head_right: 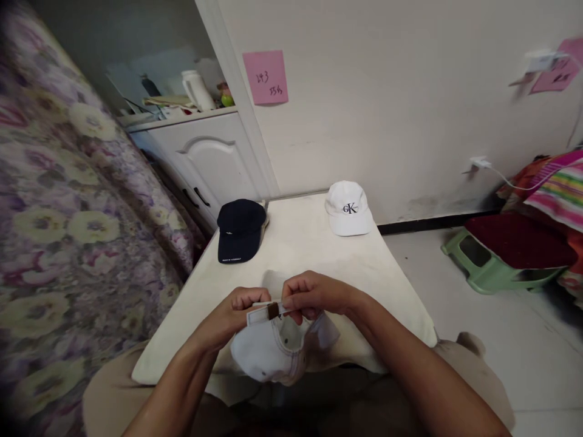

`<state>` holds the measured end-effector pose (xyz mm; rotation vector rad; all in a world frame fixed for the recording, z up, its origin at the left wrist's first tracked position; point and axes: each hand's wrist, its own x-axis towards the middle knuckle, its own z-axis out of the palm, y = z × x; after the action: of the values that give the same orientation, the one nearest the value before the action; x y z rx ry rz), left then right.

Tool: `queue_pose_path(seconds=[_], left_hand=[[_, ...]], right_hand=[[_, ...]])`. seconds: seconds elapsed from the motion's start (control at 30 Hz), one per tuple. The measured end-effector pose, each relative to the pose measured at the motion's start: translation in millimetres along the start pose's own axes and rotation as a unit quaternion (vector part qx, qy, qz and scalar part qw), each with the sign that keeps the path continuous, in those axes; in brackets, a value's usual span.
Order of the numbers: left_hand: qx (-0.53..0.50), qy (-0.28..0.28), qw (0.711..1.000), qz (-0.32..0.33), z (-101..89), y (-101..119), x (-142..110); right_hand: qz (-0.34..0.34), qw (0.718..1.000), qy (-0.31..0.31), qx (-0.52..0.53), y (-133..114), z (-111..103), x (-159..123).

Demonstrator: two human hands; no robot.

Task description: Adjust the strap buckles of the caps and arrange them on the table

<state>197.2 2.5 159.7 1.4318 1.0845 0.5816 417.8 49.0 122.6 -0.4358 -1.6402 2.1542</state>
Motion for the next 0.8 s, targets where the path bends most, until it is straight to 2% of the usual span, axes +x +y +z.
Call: queue_pose_path(seconds=[0.2, 0.4, 0.5, 0.6, 0.8], left_hand=[[0.011, 0.004, 1.000, 0.009, -0.4, -5.3, 1.5], [-0.022, -0.013, 0.999, 0.038, -6.3, -9.3, -1.8], [-0.023, 0.010, 0.999, 0.048, -9.9, -11.2, -2.8], [-0.037, 0.026, 0.998, 0.043, -11.1, -12.6, -3.7], [-0.050, 0.006, 0.999, 0.001, -1.5, -8.1, -4.1]], right_hand=[[0.003, 1.000, 0.004, -0.004, -0.2, 0.9, 1.1], [0.006, 1.000, 0.001, 0.027, 1.7, -0.6, 2.7], [0.009, 0.999, 0.007, 0.044, 3.5, -1.8, 3.2], [0.012, 0.999, 0.009, 0.052, 6.4, -2.9, 4.4], [0.013, 0.999, 0.011, 0.039, 8.3, -0.3, 5.7]])
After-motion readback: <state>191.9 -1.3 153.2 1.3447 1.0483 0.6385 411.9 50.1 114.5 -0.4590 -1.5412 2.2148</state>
